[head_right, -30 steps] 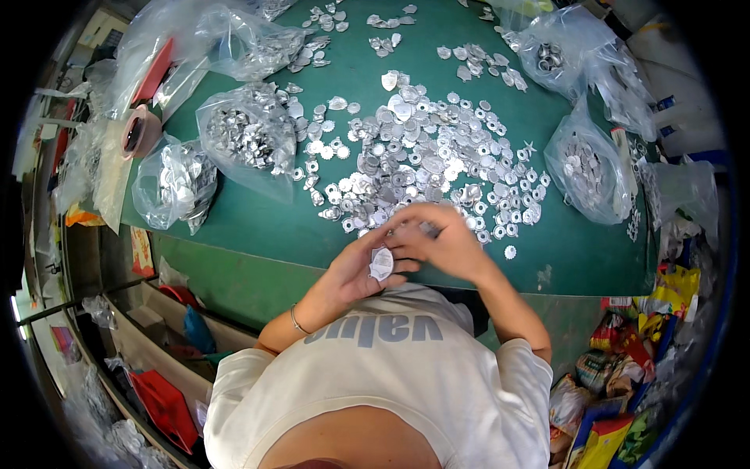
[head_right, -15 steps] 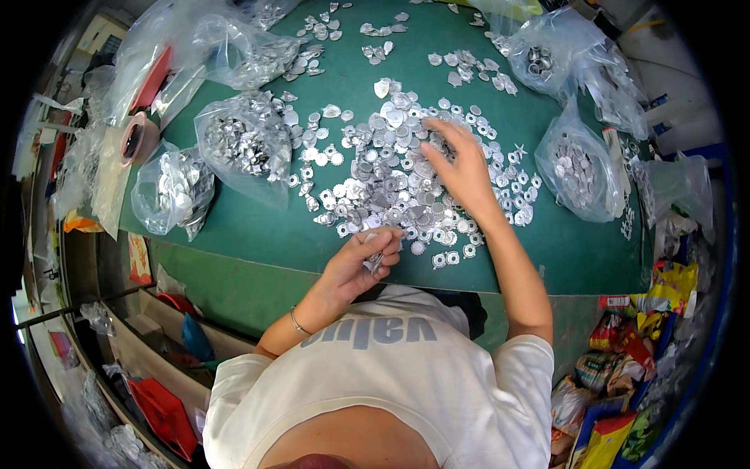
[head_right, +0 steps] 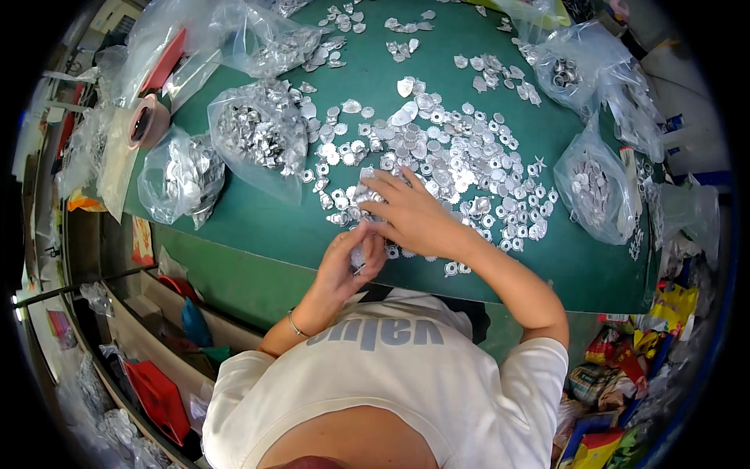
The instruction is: The person sorts small metal pieces by hand on a workbench, gathering them into small piles and placing them into clear plastic bags.
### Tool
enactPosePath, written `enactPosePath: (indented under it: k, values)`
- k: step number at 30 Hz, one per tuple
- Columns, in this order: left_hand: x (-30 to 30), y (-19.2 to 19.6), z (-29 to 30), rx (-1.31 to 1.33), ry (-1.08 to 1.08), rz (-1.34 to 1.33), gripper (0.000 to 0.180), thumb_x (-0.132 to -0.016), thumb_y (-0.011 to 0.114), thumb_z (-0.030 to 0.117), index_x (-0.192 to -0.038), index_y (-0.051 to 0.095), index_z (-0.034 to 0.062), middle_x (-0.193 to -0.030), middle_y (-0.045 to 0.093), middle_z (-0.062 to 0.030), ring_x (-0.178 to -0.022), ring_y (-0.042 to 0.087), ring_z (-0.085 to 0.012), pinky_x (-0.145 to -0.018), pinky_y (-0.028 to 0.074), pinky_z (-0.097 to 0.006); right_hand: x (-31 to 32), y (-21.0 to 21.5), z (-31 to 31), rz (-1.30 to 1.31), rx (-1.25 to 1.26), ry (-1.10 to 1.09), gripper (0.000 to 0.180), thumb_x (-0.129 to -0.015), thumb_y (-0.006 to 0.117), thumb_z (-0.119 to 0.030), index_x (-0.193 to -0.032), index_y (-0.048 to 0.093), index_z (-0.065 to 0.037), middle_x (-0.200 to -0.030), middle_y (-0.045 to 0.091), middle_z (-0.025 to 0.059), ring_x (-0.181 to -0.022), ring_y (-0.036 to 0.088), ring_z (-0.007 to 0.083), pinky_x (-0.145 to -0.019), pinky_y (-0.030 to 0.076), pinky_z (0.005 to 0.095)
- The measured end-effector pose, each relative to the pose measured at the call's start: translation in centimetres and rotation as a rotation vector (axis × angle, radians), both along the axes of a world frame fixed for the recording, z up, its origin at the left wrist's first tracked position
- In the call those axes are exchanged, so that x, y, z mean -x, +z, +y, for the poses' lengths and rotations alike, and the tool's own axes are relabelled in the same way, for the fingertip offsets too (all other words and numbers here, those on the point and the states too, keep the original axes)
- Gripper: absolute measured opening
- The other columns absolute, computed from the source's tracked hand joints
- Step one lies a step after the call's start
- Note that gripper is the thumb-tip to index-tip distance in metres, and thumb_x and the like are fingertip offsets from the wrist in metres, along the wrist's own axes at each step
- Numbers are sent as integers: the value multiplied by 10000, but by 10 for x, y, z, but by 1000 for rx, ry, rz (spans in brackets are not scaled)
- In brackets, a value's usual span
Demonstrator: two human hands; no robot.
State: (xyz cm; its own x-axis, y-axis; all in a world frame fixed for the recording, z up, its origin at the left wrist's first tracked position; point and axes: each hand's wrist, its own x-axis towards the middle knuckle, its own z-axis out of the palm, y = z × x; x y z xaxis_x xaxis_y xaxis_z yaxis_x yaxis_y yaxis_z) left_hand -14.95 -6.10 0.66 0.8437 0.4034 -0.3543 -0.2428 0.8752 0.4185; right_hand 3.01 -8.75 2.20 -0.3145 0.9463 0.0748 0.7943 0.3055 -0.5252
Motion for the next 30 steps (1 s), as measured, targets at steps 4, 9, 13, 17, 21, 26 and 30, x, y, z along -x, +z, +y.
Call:
enactPosePath:
  k: [4, 9, 13, 17, 21, 26, 30]
  values:
    - [1, 9, 6, 0, 155, 105, 328, -943, 432, 302, -870, 568, 12, -561, 451, -59, -470, 416, -128, -348, 238, -205, -26, 19, -6, 308, 194, 6, 289, -777, 632, -106, -1061, 612, -53, -1148, 572, 111, -1180, 458, 289, -996, 336, 425]
    - [-4, 11, 16, -100, 154, 64, 225, -895, 438, 177, -984, 553, 5, -680, 500, -59, -538, 453, -132, -373, 267, -210, -52, 19, 39, 250, -67, -403, 269, -785, 610, -84, -1043, 614, -9, -1070, 610, 121, -1064, 524, 281, -929, 387, 374]
    - [-13, 18, 16, 46, 56, 64, 273, -842, 442, 146, -1056, 530, 0, -798, 513, -83, -576, 449, -149, -380, 297, -206, -69, -30, 83, -233, -416, -323, 299, -774, 605, -82, -1058, 583, 7, -1143, 556, 114, -1107, 472, 280, -952, 345, 376]
    - [-4, 9, 12, 119, 117, 31, 356, -798, 445, 164, -1109, 513, 3, -877, 549, -103, -653, 488, -167, -433, 359, -233, -69, -21, 74, -109, -372, -383, 197, -780, 604, -75, -957, 603, 10, -1037, 585, 106, -1023, 521, 278, -907, 379, 376]
    - [-4, 16, 16, 186, 111, -20, 390, -881, 405, 242, -1177, 486, 2, -963, 572, -128, -685, 496, -173, -441, 363, -218, -47, 10, 41, 490, 27, -300, 138, -770, 616, -69, -884, 597, 7, -1001, 592, 99, -970, 538, 223, -880, 394, 324]
    - [-20, 22, 17, 221, 55, 158, 403, -952, 366, 372, -1062, 535, 23, -927, 566, -121, -672, 480, -164, -426, 347, -182, -34, 25, 38, 518, 263, -137, 165, -773, 618, -80, -908, 597, 12, -1072, 576, 104, -1004, 517, 248, -876, 395, 342]
    - [-18, -7, 14, 249, -10, -91, 338, -941, 417, 362, -793, 494, 68, -828, 526, -94, -631, 471, -141, -387, 322, -185, -67, -10, 69, -146, -308, -472, 254, -756, 643, -102, -990, 593, -18, -1141, 542, 83, -1090, 463, 283, -921, 357, 390]
